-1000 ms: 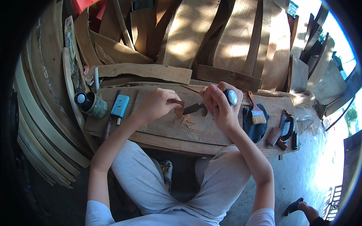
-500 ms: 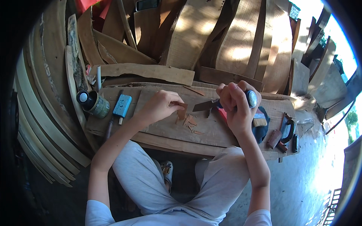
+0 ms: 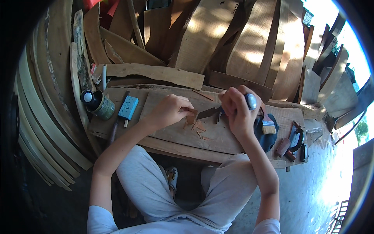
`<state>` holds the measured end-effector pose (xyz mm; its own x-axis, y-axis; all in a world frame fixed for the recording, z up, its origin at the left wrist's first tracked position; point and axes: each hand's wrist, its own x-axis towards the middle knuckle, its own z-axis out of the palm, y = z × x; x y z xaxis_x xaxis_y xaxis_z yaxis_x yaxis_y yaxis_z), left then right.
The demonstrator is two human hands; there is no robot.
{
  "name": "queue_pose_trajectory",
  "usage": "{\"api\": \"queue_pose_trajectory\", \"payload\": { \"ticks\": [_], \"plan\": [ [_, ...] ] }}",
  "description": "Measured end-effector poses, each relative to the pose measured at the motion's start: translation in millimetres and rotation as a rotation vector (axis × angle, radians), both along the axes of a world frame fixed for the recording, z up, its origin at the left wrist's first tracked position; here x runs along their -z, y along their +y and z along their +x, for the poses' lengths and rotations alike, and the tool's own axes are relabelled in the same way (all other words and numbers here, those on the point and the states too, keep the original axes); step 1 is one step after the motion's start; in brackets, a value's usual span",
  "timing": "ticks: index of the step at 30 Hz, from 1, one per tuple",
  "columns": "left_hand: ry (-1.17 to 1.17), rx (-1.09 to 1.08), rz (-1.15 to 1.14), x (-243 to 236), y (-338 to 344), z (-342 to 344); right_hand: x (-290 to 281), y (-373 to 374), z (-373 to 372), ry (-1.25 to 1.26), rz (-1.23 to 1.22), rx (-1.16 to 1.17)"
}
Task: Carving a small piece of wood with a chisel and hammer.
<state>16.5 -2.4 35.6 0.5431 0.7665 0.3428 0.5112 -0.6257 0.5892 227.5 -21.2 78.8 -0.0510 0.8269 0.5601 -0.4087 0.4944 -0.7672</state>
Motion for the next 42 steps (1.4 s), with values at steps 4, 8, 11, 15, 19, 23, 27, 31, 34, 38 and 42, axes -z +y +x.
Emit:
{"api": "queue_pose_trajectory", "payload": {
  "ticks": [4,8,11,15,19,23,27,31,34,38,42],
  "plan": [
    [-0.005,0.012,0.059,5,3,-3,32,10,-20,-0.171,-0.084,-0.027],
    [-0.025,0.005,0.077,5,2,-3,14,3,-13,-0.203,-0.12,0.035],
    [-0.024,0.011,0.06,2,1,-4,3,-2,-1,-0.059,-0.024,0.002],
    [-0.021,-0.001,0.02,3,3,-3,8,5,-9,-0.029,-0.014,-0.023],
    [0.004,-0.041,0.066,4,5,-5,8,5,-9,-0.078,0.03,-0.02],
    [-0.027,0.001,0.032,3,0,2,3,4,5,-0.033,0.041,-0.01],
    [-0.005,0.018,0.004,0,0,0,22,7,-10,-0.132,-0.009,0.007],
    [-0.022,0.008,0.112,5,2,-6,12,3,-14,-0.188,-0.002,0.032],
    [-0.032,0.005,0.003,1,4,-5,4,2,2,-0.089,0.062,-0.004],
    [-0.049,0.005,-0.013,5,6,-10,22,4,-17,-0.151,-0.012,-0.004],
    [-0.043,-0.001,0.006,5,6,-9,19,7,-11,-0.196,-0.046,-0.023]
  ]
}}
